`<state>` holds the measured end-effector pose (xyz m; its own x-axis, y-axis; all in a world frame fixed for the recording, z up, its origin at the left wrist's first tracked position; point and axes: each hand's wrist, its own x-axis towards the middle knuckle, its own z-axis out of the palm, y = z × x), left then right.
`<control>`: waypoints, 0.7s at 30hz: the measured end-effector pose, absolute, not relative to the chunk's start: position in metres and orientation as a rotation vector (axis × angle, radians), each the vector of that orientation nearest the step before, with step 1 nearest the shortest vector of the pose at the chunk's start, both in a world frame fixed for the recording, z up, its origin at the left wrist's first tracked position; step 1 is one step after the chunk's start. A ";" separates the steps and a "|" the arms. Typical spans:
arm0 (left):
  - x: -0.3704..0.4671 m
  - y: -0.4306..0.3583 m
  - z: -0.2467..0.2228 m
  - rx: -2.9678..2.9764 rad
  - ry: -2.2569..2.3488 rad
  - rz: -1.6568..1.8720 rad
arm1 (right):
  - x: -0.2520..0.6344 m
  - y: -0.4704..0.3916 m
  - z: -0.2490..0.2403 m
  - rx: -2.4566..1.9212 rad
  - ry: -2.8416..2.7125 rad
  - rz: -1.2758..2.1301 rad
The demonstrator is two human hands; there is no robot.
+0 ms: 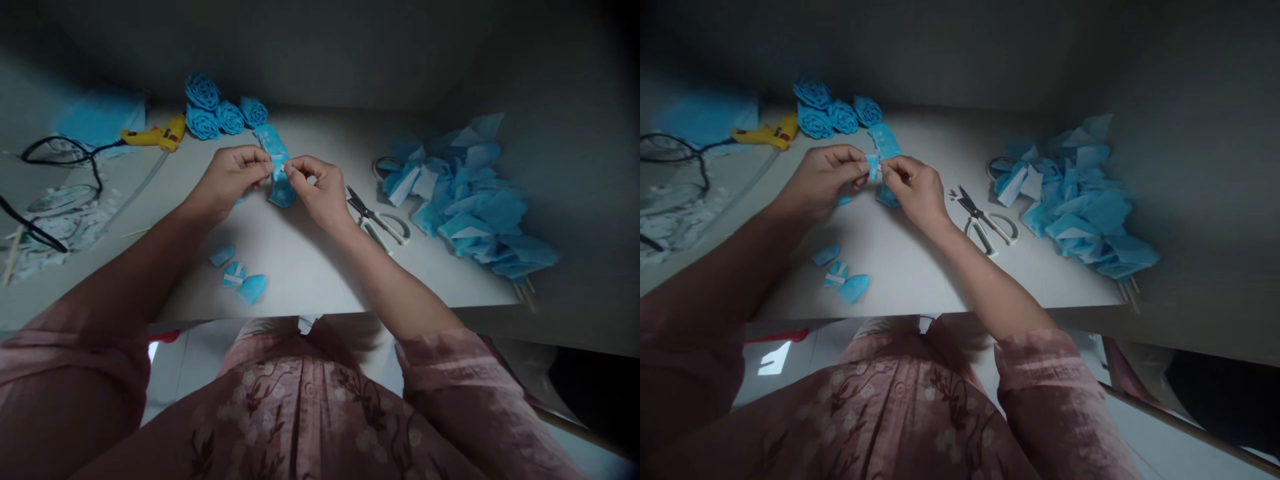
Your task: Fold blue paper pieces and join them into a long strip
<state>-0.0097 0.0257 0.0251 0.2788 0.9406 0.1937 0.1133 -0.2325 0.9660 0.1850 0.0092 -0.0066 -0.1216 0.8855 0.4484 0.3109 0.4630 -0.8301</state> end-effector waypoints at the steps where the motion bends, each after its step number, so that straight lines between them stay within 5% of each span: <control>1: -0.010 0.026 0.025 1.584 0.978 1.095 | 0.185 0.009 -0.007 -1.047 -1.664 0.698; 13: -0.017 0.033 0.024 1.492 0.902 1.100 | 0.195 0.016 -0.002 -1.003 -1.467 0.773; 21: -0.017 0.025 0.029 1.703 0.986 0.883 | 0.200 0.018 -0.001 -0.827 -1.649 1.136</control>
